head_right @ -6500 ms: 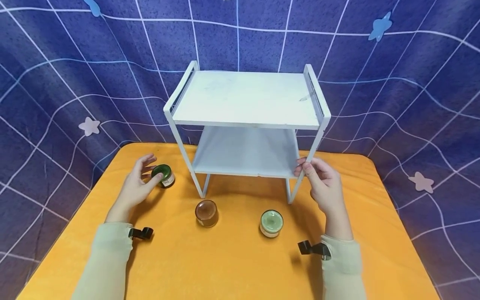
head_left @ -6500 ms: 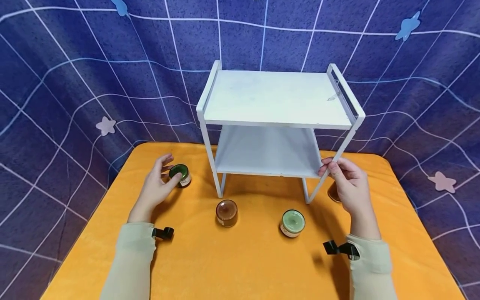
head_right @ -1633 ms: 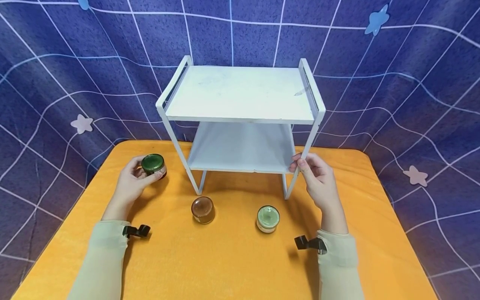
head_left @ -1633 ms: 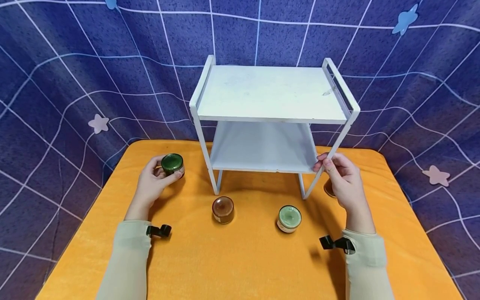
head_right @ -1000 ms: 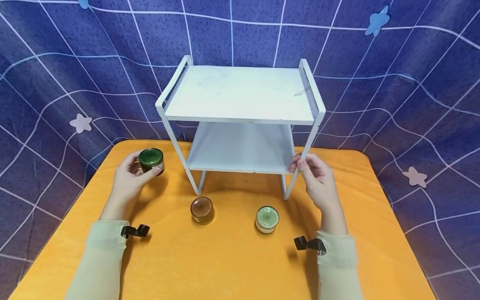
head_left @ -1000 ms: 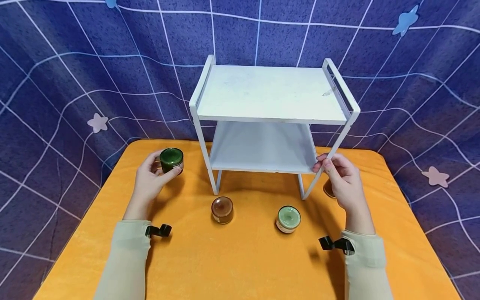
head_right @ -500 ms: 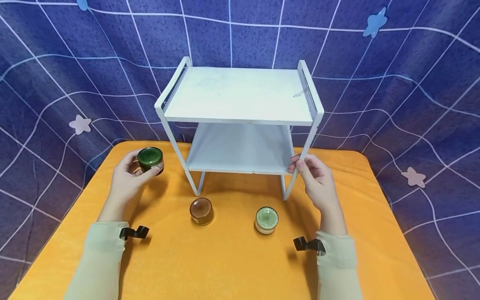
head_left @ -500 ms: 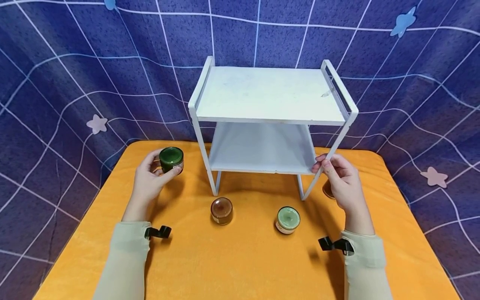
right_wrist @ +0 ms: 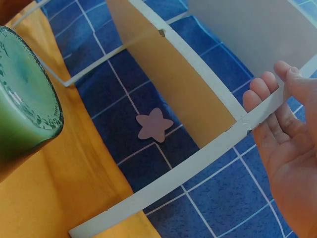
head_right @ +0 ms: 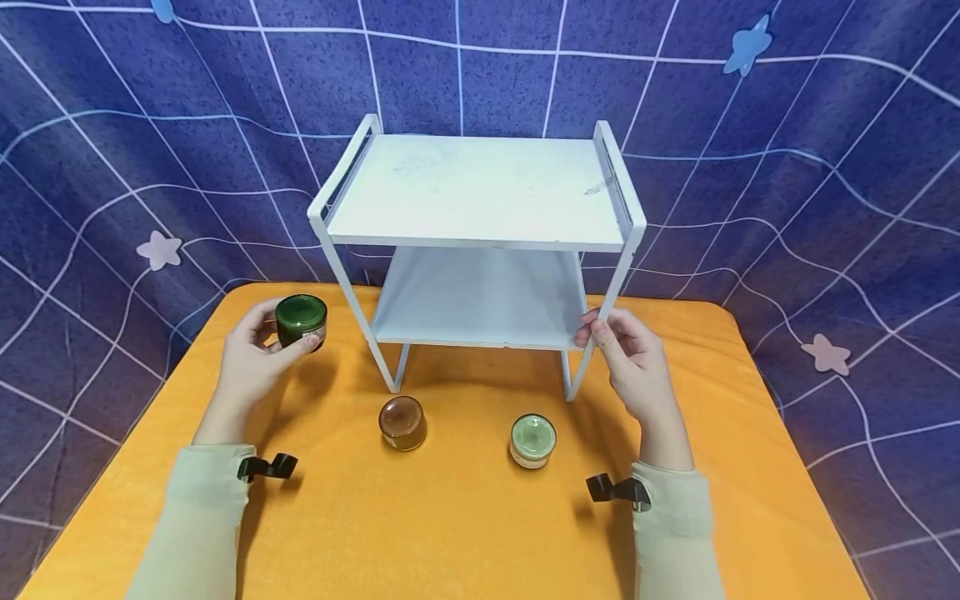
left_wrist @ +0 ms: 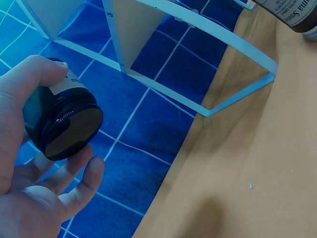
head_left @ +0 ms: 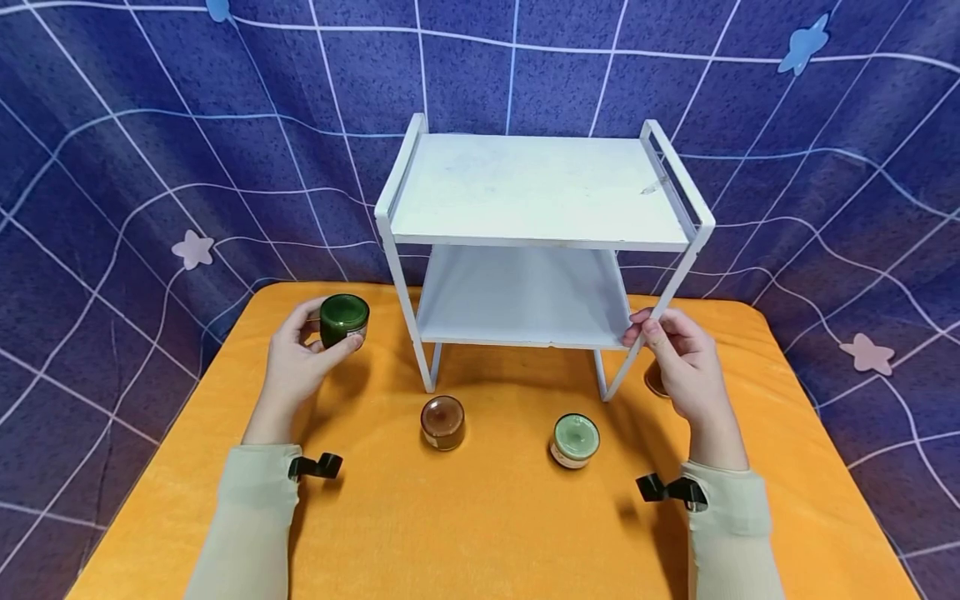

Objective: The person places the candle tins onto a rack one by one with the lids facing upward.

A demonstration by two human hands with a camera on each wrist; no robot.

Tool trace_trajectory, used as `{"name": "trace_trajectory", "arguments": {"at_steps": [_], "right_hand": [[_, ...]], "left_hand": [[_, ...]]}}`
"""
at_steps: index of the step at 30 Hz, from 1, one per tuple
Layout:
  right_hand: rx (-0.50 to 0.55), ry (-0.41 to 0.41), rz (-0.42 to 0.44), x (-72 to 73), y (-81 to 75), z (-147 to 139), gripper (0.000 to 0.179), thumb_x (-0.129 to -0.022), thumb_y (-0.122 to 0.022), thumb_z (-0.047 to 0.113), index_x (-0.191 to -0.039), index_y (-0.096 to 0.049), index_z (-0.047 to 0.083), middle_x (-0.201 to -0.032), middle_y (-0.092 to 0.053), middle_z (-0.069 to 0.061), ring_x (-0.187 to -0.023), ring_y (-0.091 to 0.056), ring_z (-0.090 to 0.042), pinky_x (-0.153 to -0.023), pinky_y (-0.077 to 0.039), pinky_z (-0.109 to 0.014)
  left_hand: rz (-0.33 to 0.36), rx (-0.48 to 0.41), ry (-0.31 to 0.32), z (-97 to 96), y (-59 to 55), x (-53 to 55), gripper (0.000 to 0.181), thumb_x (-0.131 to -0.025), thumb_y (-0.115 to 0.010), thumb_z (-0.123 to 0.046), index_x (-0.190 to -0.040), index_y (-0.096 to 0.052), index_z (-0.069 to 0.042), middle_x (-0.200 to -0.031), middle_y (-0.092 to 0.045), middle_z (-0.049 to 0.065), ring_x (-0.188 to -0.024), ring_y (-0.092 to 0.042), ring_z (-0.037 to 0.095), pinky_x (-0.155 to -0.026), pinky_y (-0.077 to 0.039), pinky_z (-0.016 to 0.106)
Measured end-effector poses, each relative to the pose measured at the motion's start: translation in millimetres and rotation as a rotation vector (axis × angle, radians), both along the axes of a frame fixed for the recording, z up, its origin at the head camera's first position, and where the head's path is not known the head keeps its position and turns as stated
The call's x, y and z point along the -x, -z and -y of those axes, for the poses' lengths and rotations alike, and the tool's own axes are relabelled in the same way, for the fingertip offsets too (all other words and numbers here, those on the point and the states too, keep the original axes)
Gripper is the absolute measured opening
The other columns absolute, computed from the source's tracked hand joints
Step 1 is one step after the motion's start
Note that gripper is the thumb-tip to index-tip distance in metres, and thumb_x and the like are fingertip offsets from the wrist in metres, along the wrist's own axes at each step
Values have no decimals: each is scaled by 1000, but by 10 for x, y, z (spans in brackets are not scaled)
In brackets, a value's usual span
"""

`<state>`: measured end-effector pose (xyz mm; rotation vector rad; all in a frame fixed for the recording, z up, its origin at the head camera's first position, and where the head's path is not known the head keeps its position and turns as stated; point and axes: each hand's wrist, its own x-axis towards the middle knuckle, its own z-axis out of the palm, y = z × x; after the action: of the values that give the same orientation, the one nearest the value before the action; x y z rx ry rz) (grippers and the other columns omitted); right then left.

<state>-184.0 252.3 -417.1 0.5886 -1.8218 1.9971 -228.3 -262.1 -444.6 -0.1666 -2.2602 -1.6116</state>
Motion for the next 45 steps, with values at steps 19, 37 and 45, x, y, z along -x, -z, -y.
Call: {"name": "trace_trajectory", "arguments": {"at_steps": [19,37,45], "right_hand": [[20,-27,-20,8,19,-21,21,-112,-50,-7,-114,-61,-24,-93,-78,-6,-86,-76,-14,-93,-60,-25],[12,-25,-10,21,22,-28,21,-112,-50,-7,-114,-61,-24,-93,-78,-5,-88,-76,-14,-96,-60,-25],[9,-12,-7,23,18,-24,20,-112,-50,-7,-113,-61,-24,-93,-78,-5,-87,-76,-13,-94,-60,-25]], "left_hand": [[-30,-15,59,-35,-31,-19,68,-82,-96,-1,-144,-68,-10,-131,-66,-4,-106,-68,15,-82,-57,16],[-56,38,16,-61,-59,-41,65,-82,-95,-2,-142,-71,-11,-129,-66,-6,-104,-68,13,-85,-56,16],[-94,71,-21,-164,-161,-99,64,-82,-92,3,-141,-71,-6,-127,-66,-4,-103,-67,9,-84,-54,15]]}}
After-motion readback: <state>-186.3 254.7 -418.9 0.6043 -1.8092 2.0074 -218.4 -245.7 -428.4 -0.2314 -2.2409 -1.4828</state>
